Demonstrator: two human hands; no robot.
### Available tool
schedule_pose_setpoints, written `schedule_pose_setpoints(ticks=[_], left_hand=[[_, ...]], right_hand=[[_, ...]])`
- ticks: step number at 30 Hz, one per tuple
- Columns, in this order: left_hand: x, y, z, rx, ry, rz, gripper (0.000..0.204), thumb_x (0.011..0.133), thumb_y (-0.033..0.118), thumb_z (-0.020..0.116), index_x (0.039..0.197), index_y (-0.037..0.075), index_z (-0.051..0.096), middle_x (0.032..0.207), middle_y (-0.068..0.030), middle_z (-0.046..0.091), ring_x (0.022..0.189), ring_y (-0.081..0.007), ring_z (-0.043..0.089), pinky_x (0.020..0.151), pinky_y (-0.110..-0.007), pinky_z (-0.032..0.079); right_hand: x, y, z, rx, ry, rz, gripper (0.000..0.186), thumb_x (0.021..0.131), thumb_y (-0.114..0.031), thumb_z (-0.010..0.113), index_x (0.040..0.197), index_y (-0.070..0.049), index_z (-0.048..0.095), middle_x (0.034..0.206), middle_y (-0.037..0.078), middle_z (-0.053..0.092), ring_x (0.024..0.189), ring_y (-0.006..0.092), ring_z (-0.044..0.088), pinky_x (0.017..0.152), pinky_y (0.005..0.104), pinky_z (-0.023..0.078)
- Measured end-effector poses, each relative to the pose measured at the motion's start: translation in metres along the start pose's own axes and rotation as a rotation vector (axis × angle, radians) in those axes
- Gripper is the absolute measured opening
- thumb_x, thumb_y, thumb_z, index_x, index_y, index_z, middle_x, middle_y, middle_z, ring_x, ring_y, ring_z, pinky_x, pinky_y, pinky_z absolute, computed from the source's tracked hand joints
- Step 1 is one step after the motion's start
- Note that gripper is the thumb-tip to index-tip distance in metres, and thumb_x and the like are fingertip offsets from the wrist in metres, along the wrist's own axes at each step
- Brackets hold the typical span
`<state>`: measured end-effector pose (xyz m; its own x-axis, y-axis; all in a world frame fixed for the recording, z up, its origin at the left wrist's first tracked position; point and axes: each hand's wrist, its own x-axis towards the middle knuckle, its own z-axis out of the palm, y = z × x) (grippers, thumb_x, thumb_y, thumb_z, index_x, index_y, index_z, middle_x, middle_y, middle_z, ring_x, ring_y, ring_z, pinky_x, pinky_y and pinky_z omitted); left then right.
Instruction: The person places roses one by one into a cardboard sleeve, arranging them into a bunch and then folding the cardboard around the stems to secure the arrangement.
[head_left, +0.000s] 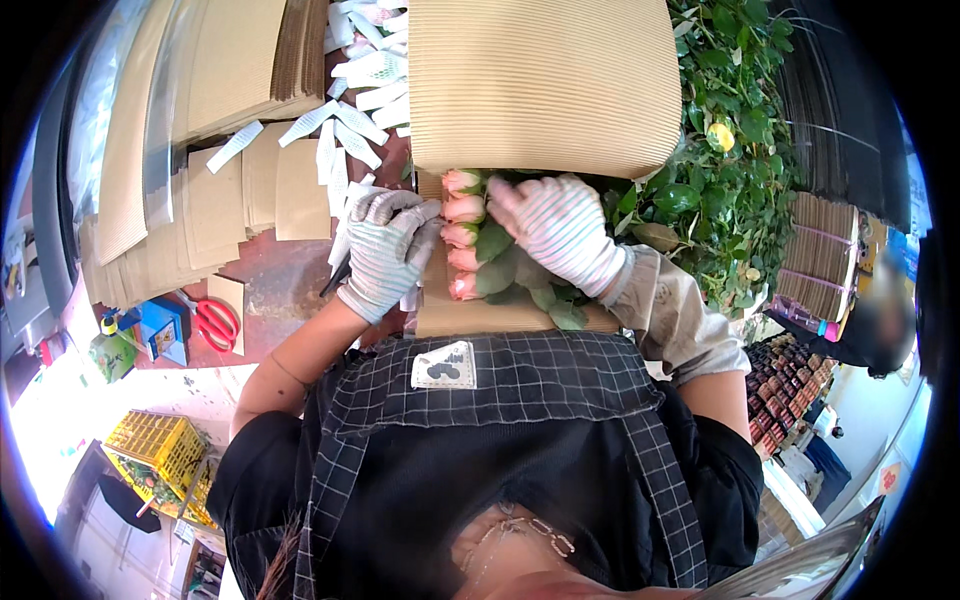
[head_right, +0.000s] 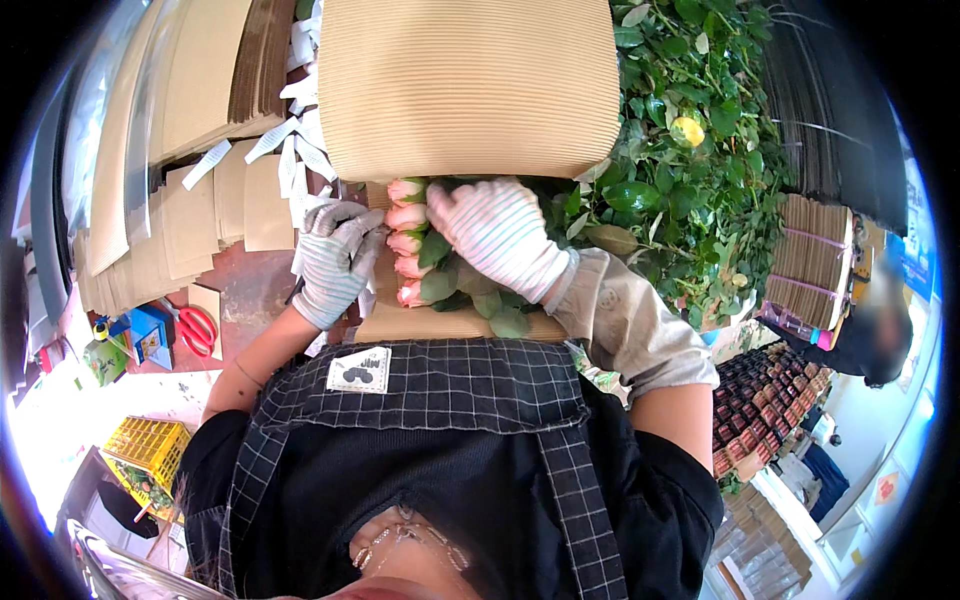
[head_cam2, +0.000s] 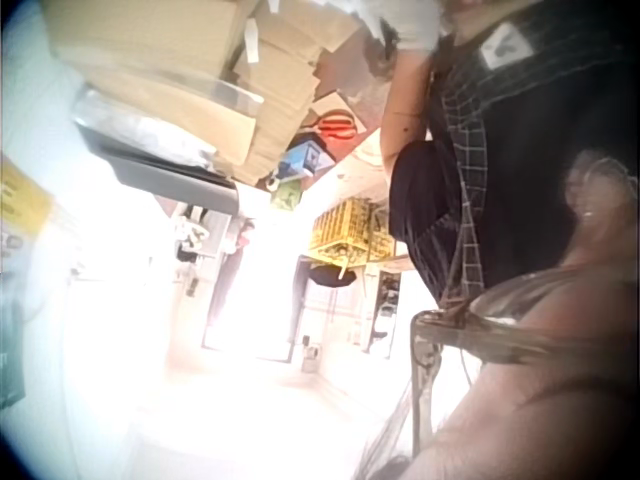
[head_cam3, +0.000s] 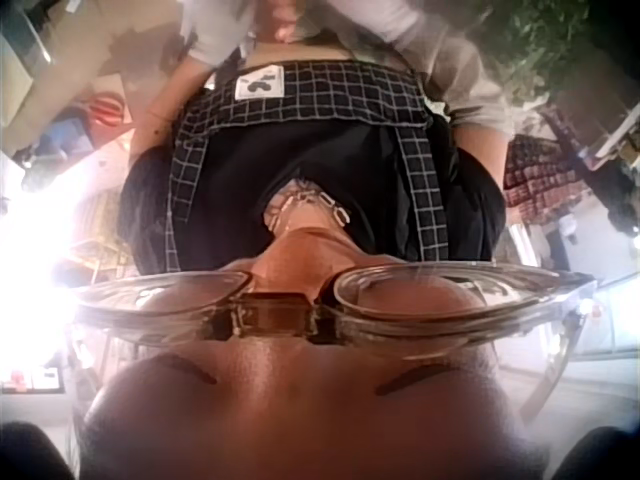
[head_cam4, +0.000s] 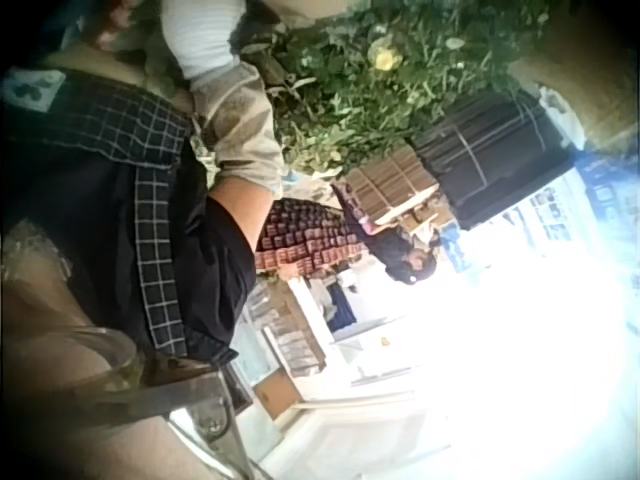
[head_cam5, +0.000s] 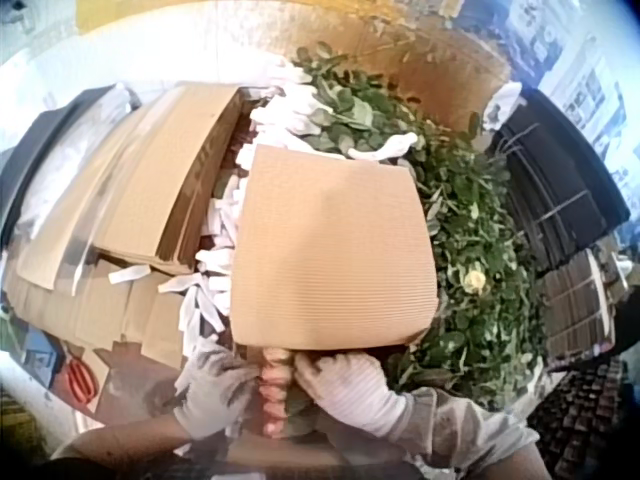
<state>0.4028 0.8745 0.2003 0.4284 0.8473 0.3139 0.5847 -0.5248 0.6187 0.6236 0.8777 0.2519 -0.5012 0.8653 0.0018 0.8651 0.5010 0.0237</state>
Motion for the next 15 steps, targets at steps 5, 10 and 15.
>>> schedule_pose_setpoints(ticks=[5, 10, 15], left_hand=[[0.01, 0.007, 0.007, 0.048, -0.054, 0.103, 0.031, 0.069, 0.016, 0.065, 0.1, 0.015, 0.065, 0.079, -0.0026, 0.052, 0.075, -0.0201, 0.053, 0.069, -0.037, 0.04], [0.007, 0.005, 0.011, 0.057, -0.067, 0.112, 0.027, 0.069, 0.017, 0.065, 0.096, 0.015, 0.066, 0.074, -0.0027, 0.052, 0.069, -0.0207, 0.053, 0.064, -0.036, 0.042], [0.007, 0.009, 0.009, 0.045, -0.056, 0.086, 0.027, 0.07, 0.017, 0.064, 0.097, 0.015, 0.065, 0.075, -0.0034, 0.053, 0.07, -0.0211, 0.053, 0.066, -0.036, 0.041]], right_hand=[[0.009, -0.002, 0.033, -0.051, -0.183, 0.168, 0.016, 0.085, -0.031, 0.054, 0.086, -0.015, 0.058, 0.062, 0.007, 0.055, 0.052, 0.0253, 0.057, 0.041, 0.0413, 0.042], [0.01, -0.002, 0.029, 0.103, -0.018, 0.114, 0.014, 0.084, -0.027, 0.053, 0.086, -0.013, 0.056, 0.062, 0.009, 0.052, 0.051, 0.0266, 0.056, 0.04, 0.0421, 0.042], [0.012, -0.004, 0.038, 0.052, -0.084, 0.122, 0.016, 0.083, -0.026, 0.054, 0.094, -0.014, 0.058, 0.063, 0.009, 0.054, 0.054, 0.0267, 0.057, 0.044, 0.0415, 0.045]])
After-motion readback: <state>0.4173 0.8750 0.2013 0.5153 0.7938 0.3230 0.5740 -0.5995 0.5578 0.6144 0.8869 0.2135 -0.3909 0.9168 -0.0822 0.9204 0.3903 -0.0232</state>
